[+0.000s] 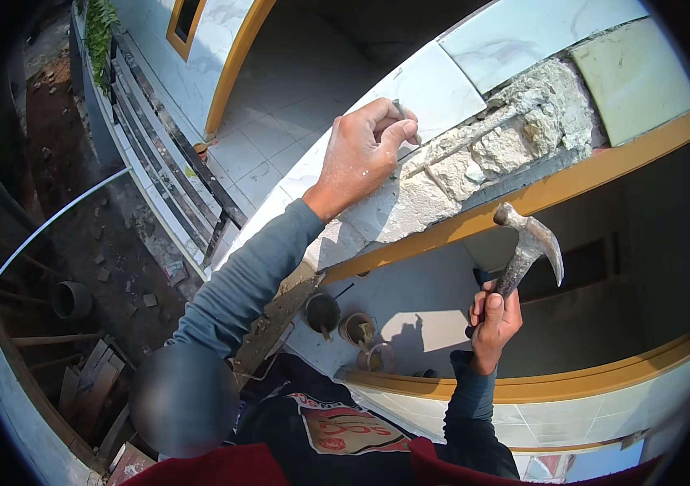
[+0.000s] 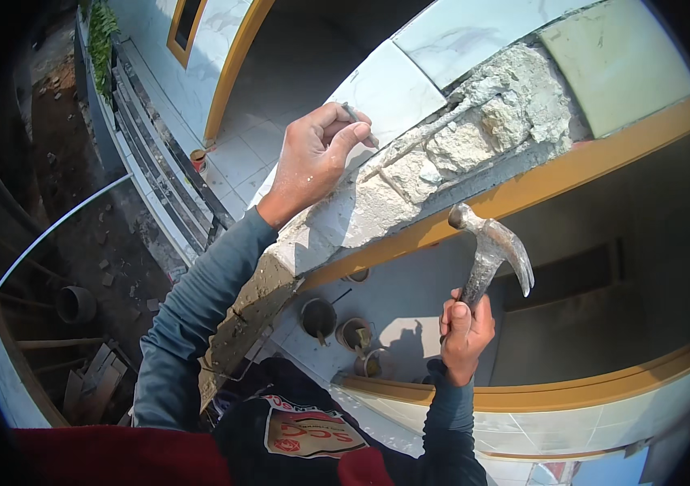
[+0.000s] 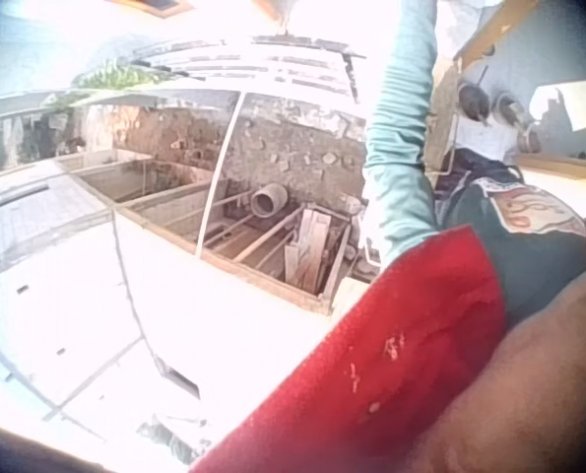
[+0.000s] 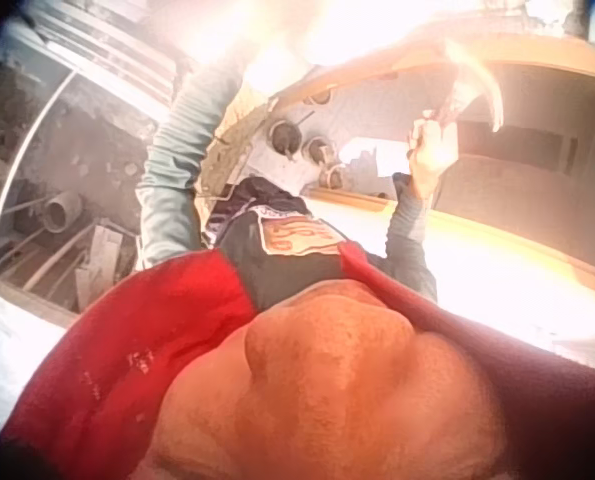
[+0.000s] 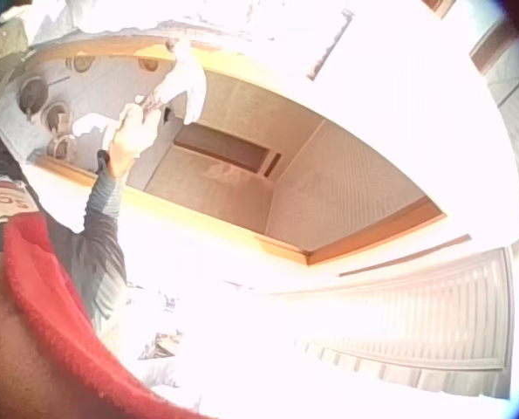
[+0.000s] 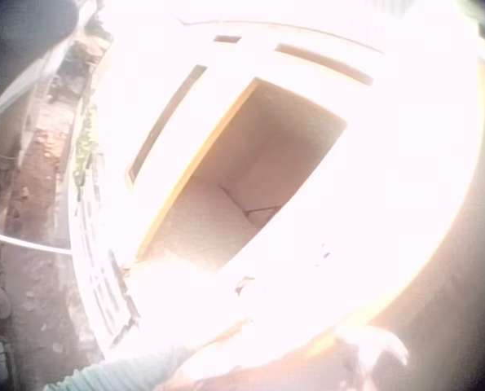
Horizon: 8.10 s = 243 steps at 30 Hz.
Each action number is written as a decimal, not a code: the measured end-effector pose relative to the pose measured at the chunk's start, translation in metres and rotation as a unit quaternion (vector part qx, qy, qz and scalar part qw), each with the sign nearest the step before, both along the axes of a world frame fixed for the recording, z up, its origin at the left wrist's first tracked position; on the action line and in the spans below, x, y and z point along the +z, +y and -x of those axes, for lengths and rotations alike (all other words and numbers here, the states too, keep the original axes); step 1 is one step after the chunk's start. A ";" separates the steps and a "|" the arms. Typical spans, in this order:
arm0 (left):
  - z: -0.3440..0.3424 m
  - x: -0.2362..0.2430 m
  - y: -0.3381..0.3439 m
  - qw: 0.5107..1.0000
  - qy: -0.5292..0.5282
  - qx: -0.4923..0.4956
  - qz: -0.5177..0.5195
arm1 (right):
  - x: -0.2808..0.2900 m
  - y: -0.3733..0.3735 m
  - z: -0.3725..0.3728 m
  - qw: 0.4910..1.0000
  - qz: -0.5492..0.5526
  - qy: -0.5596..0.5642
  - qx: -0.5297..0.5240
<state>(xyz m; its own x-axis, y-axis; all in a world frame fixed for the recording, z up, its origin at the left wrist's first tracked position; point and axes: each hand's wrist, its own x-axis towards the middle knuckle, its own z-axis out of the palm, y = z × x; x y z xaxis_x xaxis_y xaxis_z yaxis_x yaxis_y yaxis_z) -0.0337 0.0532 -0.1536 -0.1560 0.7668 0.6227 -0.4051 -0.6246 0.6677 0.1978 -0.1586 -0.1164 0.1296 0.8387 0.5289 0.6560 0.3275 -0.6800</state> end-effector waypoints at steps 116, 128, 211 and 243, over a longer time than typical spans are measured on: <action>0.002 0.196 0.058 0.912 0.210 0.251 -0.249 | 0.294 0.051 0.107 0.938 -0.085 -0.315 -0.117; -0.004 0.176 0.059 0.940 0.119 0.197 -0.253 | 0.274 0.056 0.110 0.907 -0.131 -0.392 -0.075; -0.009 0.169 0.054 0.933 0.050 0.197 -0.296 | 0.255 0.028 0.115 0.845 -0.193 -0.488 -0.104; -0.018 0.158 0.059 0.918 0.028 0.236 -0.317 | 0.258 0.049 0.117 0.788 -0.149 -0.577 -0.153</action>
